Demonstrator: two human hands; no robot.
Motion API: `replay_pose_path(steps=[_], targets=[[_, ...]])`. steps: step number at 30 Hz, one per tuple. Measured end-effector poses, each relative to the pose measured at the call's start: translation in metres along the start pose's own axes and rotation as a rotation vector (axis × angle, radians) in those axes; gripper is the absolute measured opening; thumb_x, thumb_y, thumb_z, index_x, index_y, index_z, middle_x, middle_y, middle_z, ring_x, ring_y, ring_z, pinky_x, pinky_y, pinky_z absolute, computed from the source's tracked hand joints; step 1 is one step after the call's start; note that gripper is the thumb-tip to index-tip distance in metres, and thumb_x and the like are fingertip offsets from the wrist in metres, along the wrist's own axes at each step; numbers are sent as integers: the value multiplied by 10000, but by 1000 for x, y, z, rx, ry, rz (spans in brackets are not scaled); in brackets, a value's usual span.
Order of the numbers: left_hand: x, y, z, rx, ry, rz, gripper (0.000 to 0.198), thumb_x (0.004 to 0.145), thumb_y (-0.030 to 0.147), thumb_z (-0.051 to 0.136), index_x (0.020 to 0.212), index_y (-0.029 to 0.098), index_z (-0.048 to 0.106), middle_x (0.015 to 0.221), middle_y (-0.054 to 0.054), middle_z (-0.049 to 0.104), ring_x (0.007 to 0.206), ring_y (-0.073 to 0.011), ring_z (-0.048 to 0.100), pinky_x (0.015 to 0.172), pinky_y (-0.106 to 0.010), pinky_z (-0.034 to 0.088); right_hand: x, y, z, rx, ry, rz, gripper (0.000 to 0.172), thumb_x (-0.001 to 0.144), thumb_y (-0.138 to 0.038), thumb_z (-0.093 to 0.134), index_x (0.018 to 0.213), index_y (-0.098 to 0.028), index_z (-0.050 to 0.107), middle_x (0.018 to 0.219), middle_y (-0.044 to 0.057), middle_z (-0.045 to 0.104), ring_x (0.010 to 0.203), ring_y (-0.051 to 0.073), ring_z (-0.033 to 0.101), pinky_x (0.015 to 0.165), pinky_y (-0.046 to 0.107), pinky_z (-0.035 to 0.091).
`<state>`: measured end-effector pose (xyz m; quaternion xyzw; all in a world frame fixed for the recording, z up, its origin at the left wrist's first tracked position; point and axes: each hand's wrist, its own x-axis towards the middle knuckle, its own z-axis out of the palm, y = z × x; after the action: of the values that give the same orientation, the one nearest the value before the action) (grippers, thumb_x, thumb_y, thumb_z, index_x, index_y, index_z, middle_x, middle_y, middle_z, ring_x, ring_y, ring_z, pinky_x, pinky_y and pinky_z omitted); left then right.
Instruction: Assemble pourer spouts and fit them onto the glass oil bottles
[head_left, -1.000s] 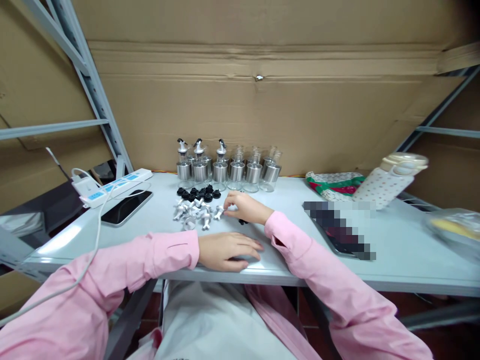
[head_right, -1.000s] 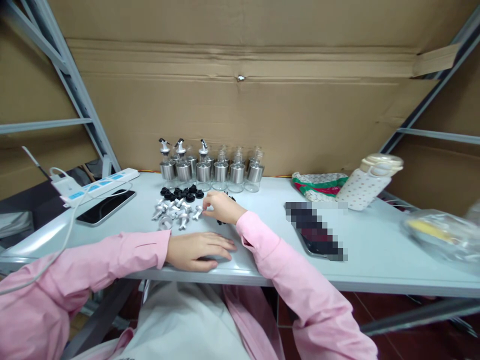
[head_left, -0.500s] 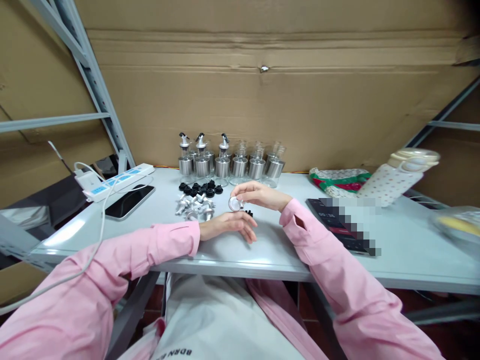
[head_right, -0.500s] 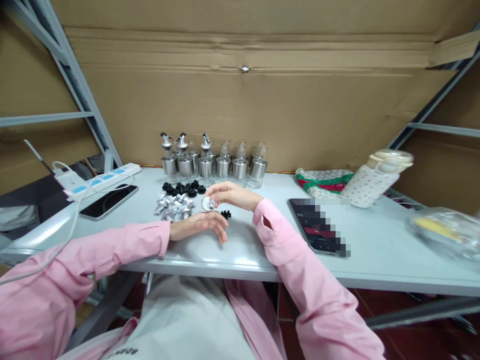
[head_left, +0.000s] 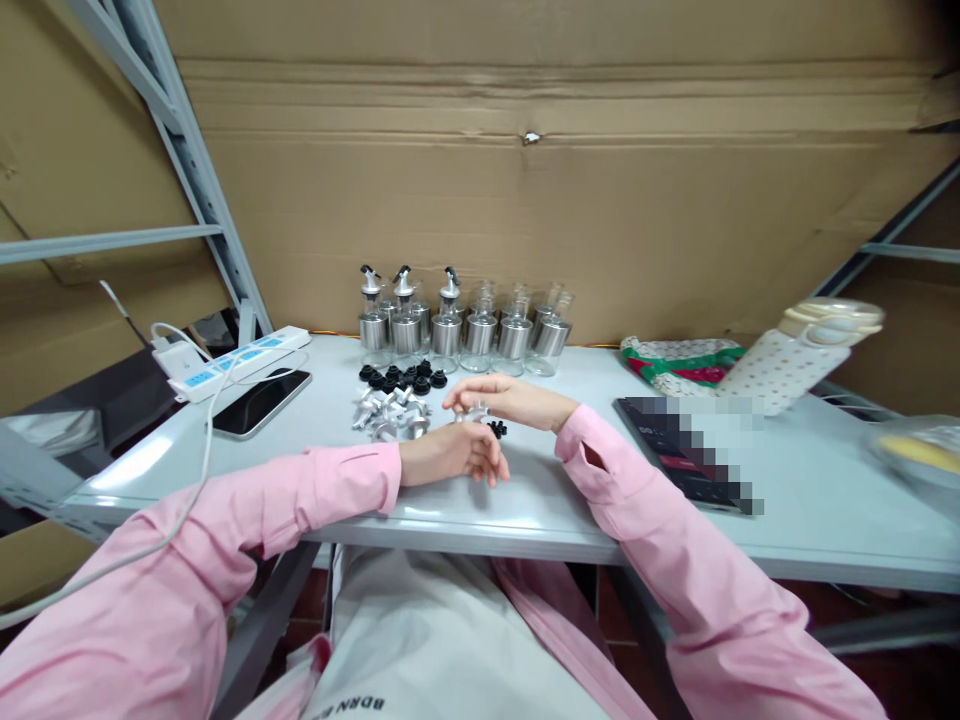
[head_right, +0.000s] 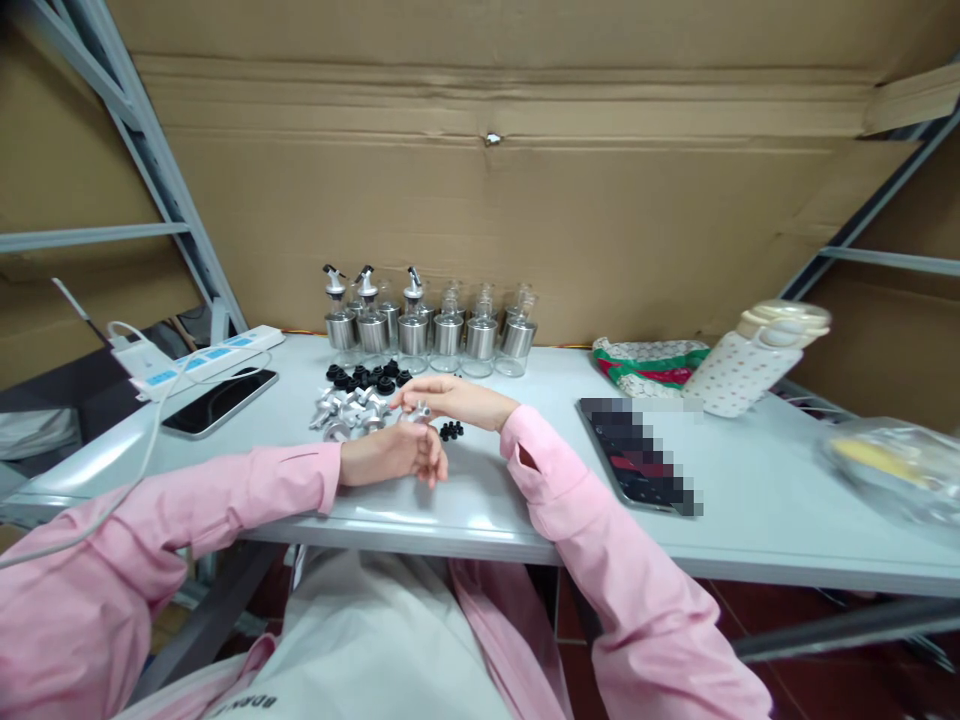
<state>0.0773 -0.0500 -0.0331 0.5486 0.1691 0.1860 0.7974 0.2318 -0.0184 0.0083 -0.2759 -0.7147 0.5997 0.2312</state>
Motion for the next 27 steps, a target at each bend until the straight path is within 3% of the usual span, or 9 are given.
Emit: replay_pose_path(steps=[3,7,11,15,19,27], targets=[[1,-2,1,-46,116,17,447,701,577,577,675,136,514,693,-49,647,609,-128,575,657,-270,401,0,-2,1,59,140,-88,387,744,-531,590,806,-149,595,723,-15,539,647,76,490,626,221,397],[1,-3,3,-60,230,15,486,687,608,589,687,127,523,671,-51,642,605,-127,574,666,-269,416,-1,-7,0,-73,166,-83,322,642,-399,725,767,-151,561,657,-35,547,597,76,486,611,231,390],[-1,-2,6,-8,181,32,479,679,583,633,666,111,545,648,-58,636,620,-135,580,673,-279,422,-2,-9,-3,-161,188,-79,251,683,-349,692,717,-145,551,627,-31,565,595,80,505,619,241,393],[-1,-1,5,49,94,21,510,747,583,564,609,92,580,654,-79,642,639,-139,585,701,-285,423,-2,-5,-10,-147,137,-84,252,658,-332,713,731,-142,565,694,-13,601,641,87,535,633,241,402],[0,-3,1,12,79,23,489,801,529,521,576,98,573,674,-86,649,648,-140,589,707,-280,424,-2,-2,-20,-224,175,-68,271,683,-375,681,783,-137,601,700,-6,599,642,90,525,631,245,400],[1,-4,1,-38,133,16,415,785,501,564,662,104,561,661,-73,652,635,-140,603,681,-280,424,-12,8,-52,-540,84,207,270,637,-339,690,793,-121,661,688,11,628,636,102,531,655,253,416]])
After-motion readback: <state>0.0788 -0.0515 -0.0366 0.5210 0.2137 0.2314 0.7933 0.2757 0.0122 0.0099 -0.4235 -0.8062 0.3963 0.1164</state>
